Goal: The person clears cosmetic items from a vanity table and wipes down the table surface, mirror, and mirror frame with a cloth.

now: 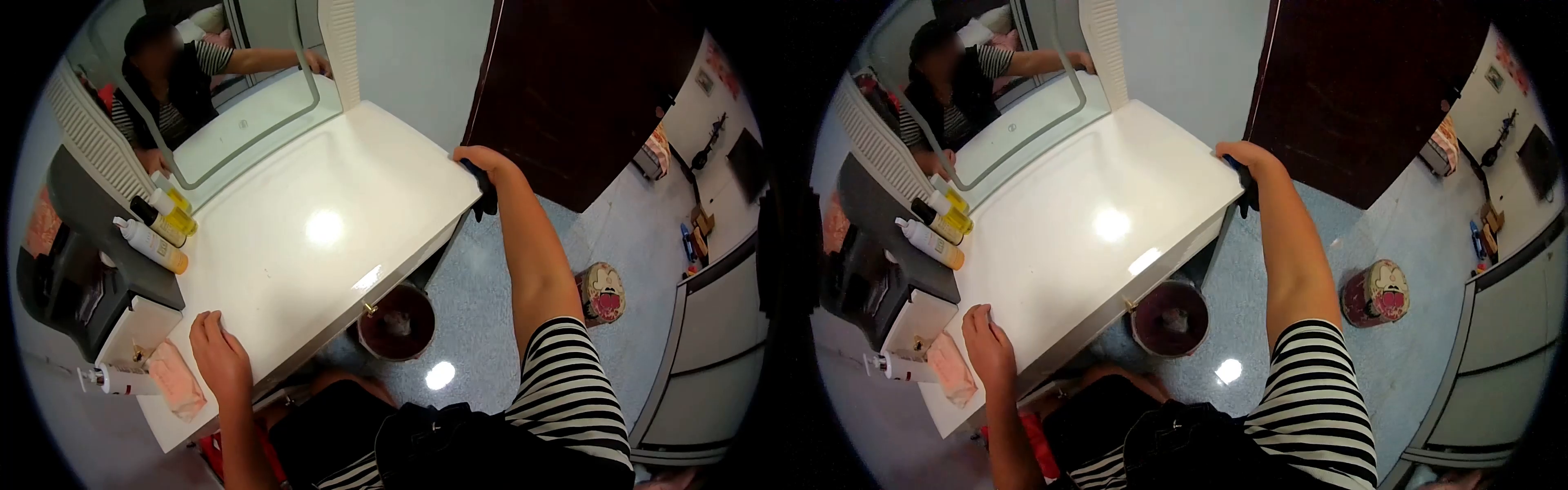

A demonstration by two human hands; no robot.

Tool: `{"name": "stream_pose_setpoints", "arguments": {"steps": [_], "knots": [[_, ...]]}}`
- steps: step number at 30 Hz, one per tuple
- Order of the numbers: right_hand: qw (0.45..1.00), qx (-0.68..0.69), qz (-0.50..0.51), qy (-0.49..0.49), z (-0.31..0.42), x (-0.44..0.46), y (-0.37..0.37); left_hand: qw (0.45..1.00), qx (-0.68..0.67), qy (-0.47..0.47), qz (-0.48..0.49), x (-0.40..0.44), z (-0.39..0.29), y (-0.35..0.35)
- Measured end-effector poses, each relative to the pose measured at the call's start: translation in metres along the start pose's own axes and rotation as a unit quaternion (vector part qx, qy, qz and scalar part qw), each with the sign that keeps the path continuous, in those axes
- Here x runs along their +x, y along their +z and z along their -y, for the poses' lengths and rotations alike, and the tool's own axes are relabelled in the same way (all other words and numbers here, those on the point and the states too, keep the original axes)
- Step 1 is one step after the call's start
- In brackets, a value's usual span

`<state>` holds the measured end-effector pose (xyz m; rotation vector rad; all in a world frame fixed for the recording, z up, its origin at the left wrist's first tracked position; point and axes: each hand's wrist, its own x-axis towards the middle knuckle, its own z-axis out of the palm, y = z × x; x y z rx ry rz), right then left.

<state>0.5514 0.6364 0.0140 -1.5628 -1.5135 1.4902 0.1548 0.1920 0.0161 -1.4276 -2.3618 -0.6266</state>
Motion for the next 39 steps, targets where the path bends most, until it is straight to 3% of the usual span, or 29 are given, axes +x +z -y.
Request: {"name": "stream_pose_setpoints", "arguments": {"steps": [4,13,16,23,25,26,28,30,32,34,36,37,39], "knots": [[0.997,0.043,0.047,0.038,-0.005,0.003,-0.001,1.000,0.007,0.007,-0.008,0.000,0.001,0.001],[0.997,0.037,0.068,0.014,-0.019,0.033,-0.010,1.000,0.008,0.005,-0.012,0.000,0.002,0.002],[0.999,0.028,0.021,0.022,-0.001,-0.001,0.006,1.000,0.007,0.006,-0.010,0.000,-0.001,0.001],[0.999,-0.025,0.016,0.011,-0.009,0.014,-0.002,1.000,0.001,0.002,-0.010,0.001,0.000,0.001],[0.993,-0.056,-0.061,-0.082,-0.011,0.019,0.004,1.000,0.001,0.002,-0.013,0.001,0.000,0.002],[0.993,-0.057,-0.059,-0.083,-0.016,0.031,0.003,1.000,0.001,0.004,-0.015,0.001,0.001,0.002],[0.911,-0.147,-0.287,-0.258,-0.018,0.053,0.001,1.000,0.003,0.005,-0.019,0.001,0.001,0.003],[0.902,-0.125,-0.293,-0.291,0.023,0.000,0.035,1.000,0.008,0.000,-0.024,0.001,0.002,0.004],[0.894,-0.033,-0.233,-0.381,0.046,-0.025,0.076,1.000,0.004,0.010,-0.019,0.001,0.004,0.004],[0.855,-0.126,-0.183,-0.469,0.045,-0.031,0.117,0.999,0.011,-0.006,-0.030,0.002,0.006,0.006],[0.744,-0.453,-0.230,-0.434,0.051,-0.030,0.132,0.999,-0.016,0.001,-0.030,0.002,0.002,0.002],[0.800,-0.477,-0.210,-0.299,0.065,-0.033,0.137,0.999,-0.011,-0.009,-0.035,0.001,0.001,0.001],[0.788,-0.486,-0.223,-0.304,0.063,-0.021,0.151,0.999,-0.028,-0.004,-0.039,0.001,-0.001,0.000]]}}
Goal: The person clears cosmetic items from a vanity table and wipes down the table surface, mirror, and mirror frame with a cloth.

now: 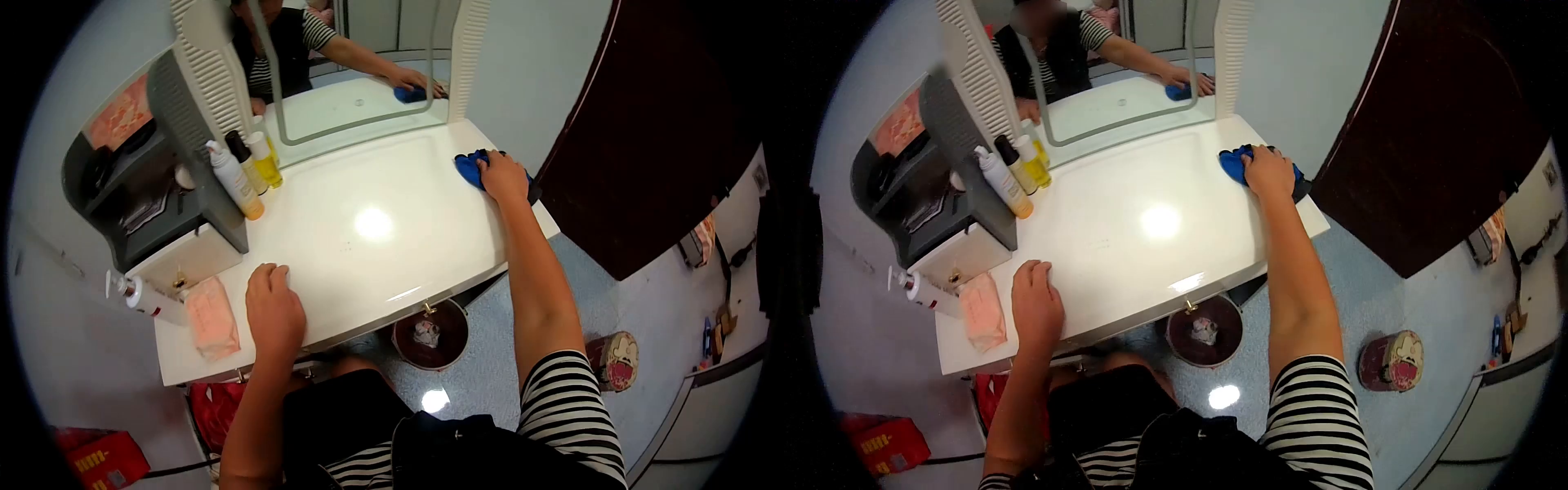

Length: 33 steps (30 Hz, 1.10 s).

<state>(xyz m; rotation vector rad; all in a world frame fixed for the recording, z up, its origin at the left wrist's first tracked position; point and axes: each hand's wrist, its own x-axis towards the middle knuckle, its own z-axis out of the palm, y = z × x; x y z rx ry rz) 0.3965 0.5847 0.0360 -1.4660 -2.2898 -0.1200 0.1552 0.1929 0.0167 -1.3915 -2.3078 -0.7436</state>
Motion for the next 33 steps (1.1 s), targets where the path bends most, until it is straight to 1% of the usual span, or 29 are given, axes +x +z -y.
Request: {"name": "stream_pose_setpoints", "arguments": {"steps": [1,2,3,5,7,8,9,11,12,13,14,15,17,18,19,20,21,22,23,24,25,26,27,28,29,30,31,33], "knots": [[1.000,-0.017,-0.012,0.008,0.003,0.000,0.006,1.000,0.001,-0.004,-0.004,-0.001,0.001,0.002],[1.000,-0.014,-0.009,-0.026,0.018,-0.005,0.002,1.000,0.000,-0.002,-0.010,-0.001,0.003,0.006],[0.999,0.024,0.023,-0.034,0.037,-0.013,0.001,1.000,0.001,0.000,-0.017,-0.001,0.005,0.008],[0.991,0.050,0.005,-0.125,0.083,-0.038,0.008,0.999,-0.004,0.006,-0.034,0.000,0.007,0.011],[0.976,0.083,0.015,-0.201,0.134,-0.071,0.003,0.998,-0.006,0.036,-0.060,-0.003,0.012,0.016],[0.966,0.113,0.010,-0.234,0.160,-0.095,-0.009,0.998,-0.008,0.036,-0.056,-0.004,0.015,0.019],[0.957,0.109,0.064,-0.262,0.185,-0.116,-0.023,0.998,-0.006,0.030,-0.052,-0.005,0.015,0.016],[0.923,0.160,0.097,-0.336,0.227,-0.163,-0.049,0.991,-0.103,-0.047,-0.072,-0.005,0.009,0.010],[0.901,0.172,0.065,-0.392,0.239,-0.185,-0.041,0.991,-0.102,-0.047,-0.076,-0.005,0.012,0.009],[0.880,0.178,0.071,-0.435,0.247,-0.202,-0.044,0.981,-0.158,-0.069,-0.092,-0.004,0.016,0.009],[0.877,0.190,0.037,-0.439,0.245,-0.215,-0.040,0.967,-0.213,-0.091,-0.105,-0.005,0.021,0.009],[0.874,0.202,0.004,-0.442,0.240,-0.222,-0.035,0.967,-0.212,-0.091,-0.107,-0.005,0.025,0.009],[0.903,0.242,0.012,-0.356,0.210,-0.221,-0.038,0.982,-0.170,-0.051,-0.072,-0.007,0.029,0.011],[0.930,0.223,0.021,-0.291,0.190,-0.210,-0.036,0.985,-0.150,-0.064,-0.050,-0.007,0.023,0.008],[0.953,0.202,0.030,-0.223,0.168,-0.195,-0.035,0.986,-0.146,-0.052,-0.058,-0.007,0.025,0.011],[0.976,0.169,0.056,-0.127,0.147,-0.182,-0.043,0.985,-0.153,-0.055,-0.060,-0.007,0.025,0.011],[0.987,0.137,0.024,-0.076,0.122,-0.166,-0.039,0.983,-0.161,-0.058,-0.062,-0.007,0.025,0.011],[0.994,0.104,0.029,-0.022,0.098,-0.151,-0.039,0.983,-0.164,-0.062,-0.061,-0.007,0.024,0.011],[0.997,0.070,0.032,0.031,0.087,-0.141,-0.040,0.975,-0.191,-0.072,-0.082,-0.007,0.023,0.011],[0.997,0.068,0.032,0.026,0.093,-0.139,-0.040,0.967,-0.218,-0.084,-0.106,-0.006,0.022,0.010],[0.999,0.032,0.020,0.011,0.100,-0.140,-0.043,0.966,-0.218,-0.089,-0.108,-0.006,0.021,0.007],[1.000,-0.003,0.009,-0.002,0.108,-0.143,-0.043,0.955,-0.256,-0.078,-0.129,-0.007,0.019,0.004],[0.999,0.030,0.010,-0.016,0.125,-0.149,-0.035,0.942,-0.292,-0.065,-0.150,-0.006,0.019,0.001],[0.995,0.071,0.022,-0.060,0.155,-0.165,-0.044,0.942,-0.292,-0.065,-0.150,-0.006,0.022,0.001],[0.986,0.115,0.006,-0.124,0.181,-0.180,-0.042,0.931,-0.318,-0.077,-0.164,-0.005,0.026,0.004],[0.975,0.130,0.027,-0.177,0.211,-0.200,-0.054,0.918,-0.343,-0.088,-0.177,-0.004,0.029,0.007],[0.961,0.158,0.057,-0.221,0.237,-0.219,-0.065,0.918,-0.343,-0.088,-0.178,-0.005,0.033,0.010],[0.911,0.202,0.024,-0.358,0.261,-0.251,-0.059,0.902,-0.386,-0.107,-0.163,-0.005,0.044,0.014]]}}
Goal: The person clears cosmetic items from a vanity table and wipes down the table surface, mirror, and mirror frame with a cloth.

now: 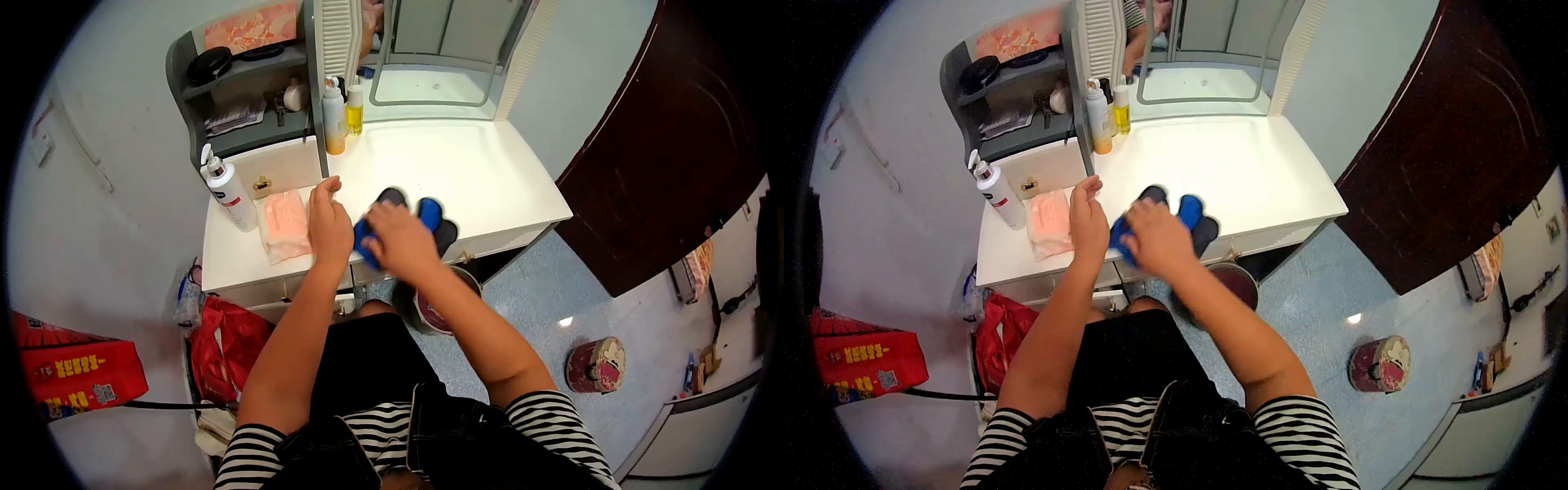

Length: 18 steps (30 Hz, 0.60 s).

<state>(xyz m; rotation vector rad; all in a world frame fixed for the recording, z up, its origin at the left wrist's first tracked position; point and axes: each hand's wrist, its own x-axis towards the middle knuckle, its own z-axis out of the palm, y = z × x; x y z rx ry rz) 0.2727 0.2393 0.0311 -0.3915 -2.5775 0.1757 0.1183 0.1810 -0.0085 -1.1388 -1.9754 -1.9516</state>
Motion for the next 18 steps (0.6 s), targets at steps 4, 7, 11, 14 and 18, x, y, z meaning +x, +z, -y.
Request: {"name": "stream_pose_setpoints", "arguments": {"steps": [4,7,11,14,18], "knots": [[0.998,0.052,0.020,0.031,-0.026,-0.015,-0.003,0.990,0.045,0.012,0.131,-0.001,-0.007,-0.028],[0.975,0.008,-0.022,0.221,-0.097,-0.008,-0.017,0.981,0.122,0.060,0.140,-0.012,-0.016,-0.041],[0.928,-0.076,-0.063,0.359,-0.141,0.008,-0.029,0.979,0.154,0.047,0.127,-0.017,-0.022,-0.036],[0.963,-0.118,-0.079,0.227,-0.106,0.011,-0.007,0.983,0.152,0.026,0.100,-0.019,-0.026,-0.029],[0.994,-0.006,-0.100,0.035,0.001,0.007,0.026,0.987,0.138,0.059,0.054,-0.019,-0.019,-0.029]]}}
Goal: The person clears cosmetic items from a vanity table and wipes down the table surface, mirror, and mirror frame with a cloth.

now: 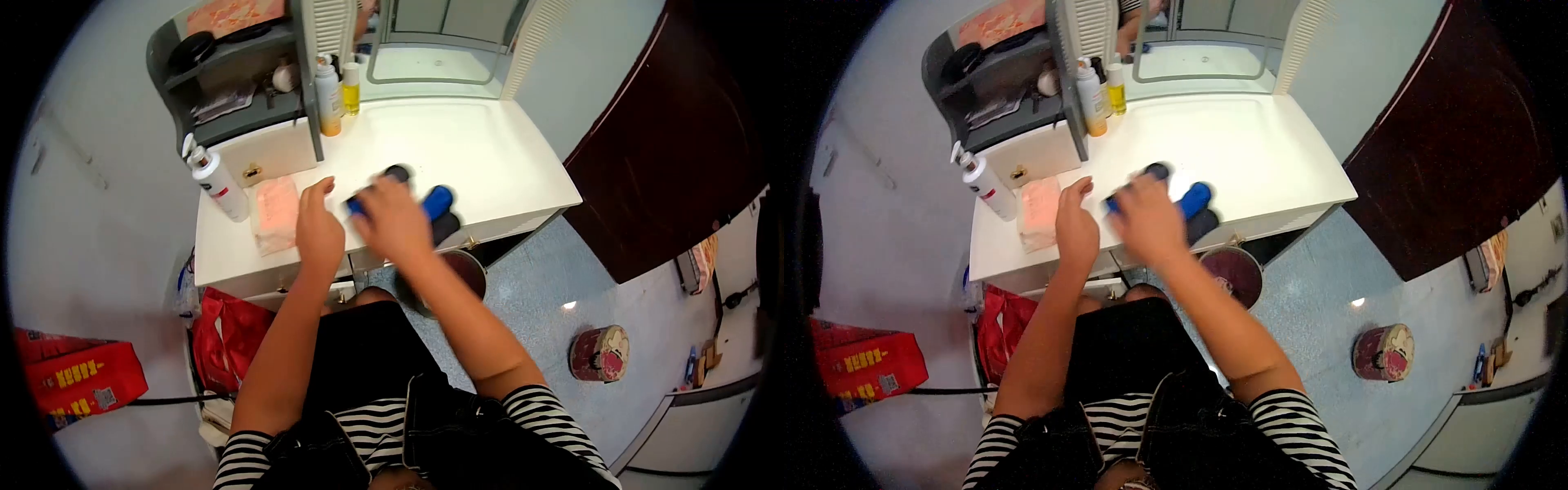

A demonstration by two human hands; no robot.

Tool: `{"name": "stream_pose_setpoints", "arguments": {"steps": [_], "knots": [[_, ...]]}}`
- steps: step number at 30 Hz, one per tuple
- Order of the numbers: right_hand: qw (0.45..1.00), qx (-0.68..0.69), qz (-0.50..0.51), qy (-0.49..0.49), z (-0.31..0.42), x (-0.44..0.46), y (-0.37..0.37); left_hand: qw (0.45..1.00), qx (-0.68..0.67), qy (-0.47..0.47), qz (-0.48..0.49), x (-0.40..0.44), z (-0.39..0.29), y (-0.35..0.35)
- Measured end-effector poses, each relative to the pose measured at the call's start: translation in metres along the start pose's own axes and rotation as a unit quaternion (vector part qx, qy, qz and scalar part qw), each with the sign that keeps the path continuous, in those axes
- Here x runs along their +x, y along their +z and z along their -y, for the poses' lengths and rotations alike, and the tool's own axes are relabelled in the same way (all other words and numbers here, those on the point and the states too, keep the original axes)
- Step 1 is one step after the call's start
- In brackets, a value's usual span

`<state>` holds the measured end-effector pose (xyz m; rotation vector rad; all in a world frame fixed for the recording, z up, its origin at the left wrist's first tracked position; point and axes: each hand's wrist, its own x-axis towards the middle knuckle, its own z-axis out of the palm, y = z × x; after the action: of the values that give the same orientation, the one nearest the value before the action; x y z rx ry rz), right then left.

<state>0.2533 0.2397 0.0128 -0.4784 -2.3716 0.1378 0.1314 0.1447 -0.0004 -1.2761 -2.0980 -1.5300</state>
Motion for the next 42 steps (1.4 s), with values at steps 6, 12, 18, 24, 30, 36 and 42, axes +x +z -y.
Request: {"name": "stream_pose_setpoints", "arguments": {"steps": [6,12,18,24,30,36,42], "knots": [[0.994,0.088,0.000,-0.059,0.007,0.004,0.008,0.999,0.020,0.034,0.019,-0.003,-0.004,-0.007],[0.994,0.029,0.061,0.089,-0.119,0.014,-0.021,0.989,0.109,0.096,0.032,-0.003,-0.005,0.000],[0.963,-0.081,-0.032,0.257,-0.250,-0.012,-0.083,0.987,0.124,0.097,0.040,-0.004,-0.001,0.002],[0.847,-0.122,-0.403,0.325,-0.264,-0.077,-0.109,0.986,0.128,0.106,0.024,-0.004,-0.004,0.002],[0.881,0.096,-0.104,0.452,-0.173,-0.155,-0.047,0.983,0.151,0.089,0.056,-0.006,-0.015,0.004],[0.883,0.087,-0.039,0.459,-0.143,-0.146,-0.017,0.980,0.172,0.085,0.056,-0.003,-0.004,0.003],[0.883,0.074,-0.022,0.464,-0.130,-0.173,-0.036,0.981,0.170,0.055,0.070,-0.004,-0.005,0.003]]}}
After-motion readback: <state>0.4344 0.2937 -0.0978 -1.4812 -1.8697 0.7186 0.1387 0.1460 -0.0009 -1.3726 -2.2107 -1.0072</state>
